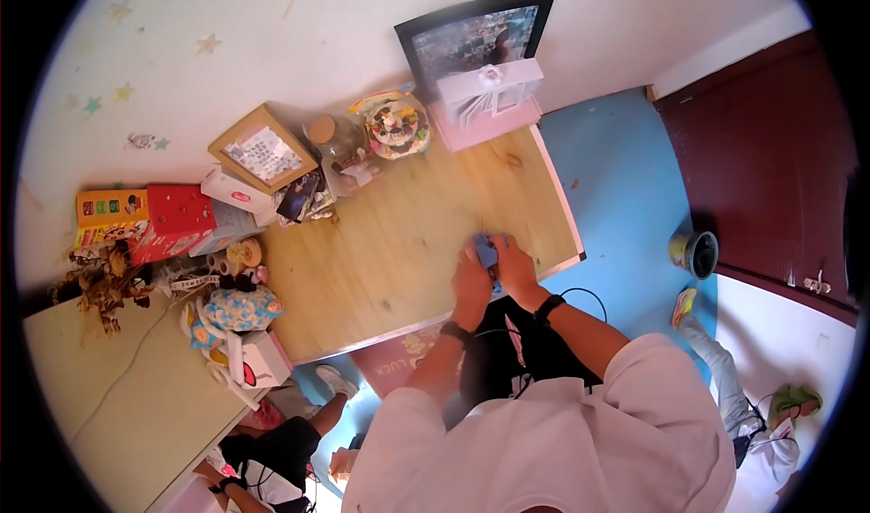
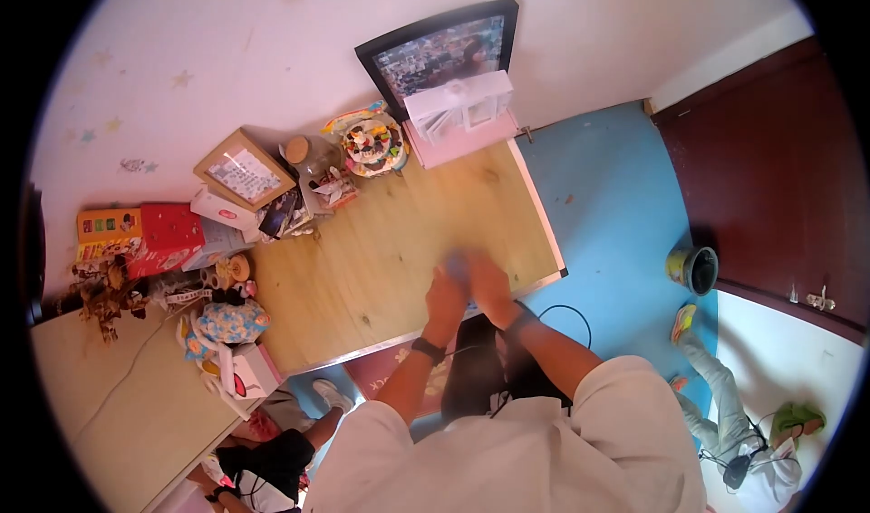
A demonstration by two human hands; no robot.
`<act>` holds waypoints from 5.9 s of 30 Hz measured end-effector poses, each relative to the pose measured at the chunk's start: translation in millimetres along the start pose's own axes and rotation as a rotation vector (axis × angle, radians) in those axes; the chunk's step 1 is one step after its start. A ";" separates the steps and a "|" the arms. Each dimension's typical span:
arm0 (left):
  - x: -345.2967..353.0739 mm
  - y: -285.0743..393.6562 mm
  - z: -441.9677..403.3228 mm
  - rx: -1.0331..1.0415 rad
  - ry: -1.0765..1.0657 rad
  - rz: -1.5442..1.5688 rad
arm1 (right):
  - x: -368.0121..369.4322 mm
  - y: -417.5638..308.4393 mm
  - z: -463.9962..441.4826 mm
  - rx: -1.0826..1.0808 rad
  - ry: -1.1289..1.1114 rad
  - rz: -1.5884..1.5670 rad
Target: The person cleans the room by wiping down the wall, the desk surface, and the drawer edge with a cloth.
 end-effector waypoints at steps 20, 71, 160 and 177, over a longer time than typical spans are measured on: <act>-22.4 0.6 28.0 -0.207 0.036 0.215 | 16.1 3.2 4.7 -0.026 -0.130 -0.097; -114.6 -280.5 40.9 -0.419 0.186 0.193 | 266.5 -165.0 -14.6 -0.256 -0.339 -0.065; -155.2 149.9 50.8 0.495 0.261 0.579 | -188.9 -85.5 21.2 0.320 -0.208 -0.888; -500.0 121.1 41.4 0.658 0.958 0.393 | -220.8 -435.0 -103.9 -0.710 0.200 -0.702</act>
Point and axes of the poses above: each hand's wrist, its own z-axis away from the middle knuckle, its own x-axis out of the palm, y = z × x, the point moved 3 cm from there along -z, towards the middle knuckle, and after that the axes turned 15 degrees about -z, right-handed, at the moved point
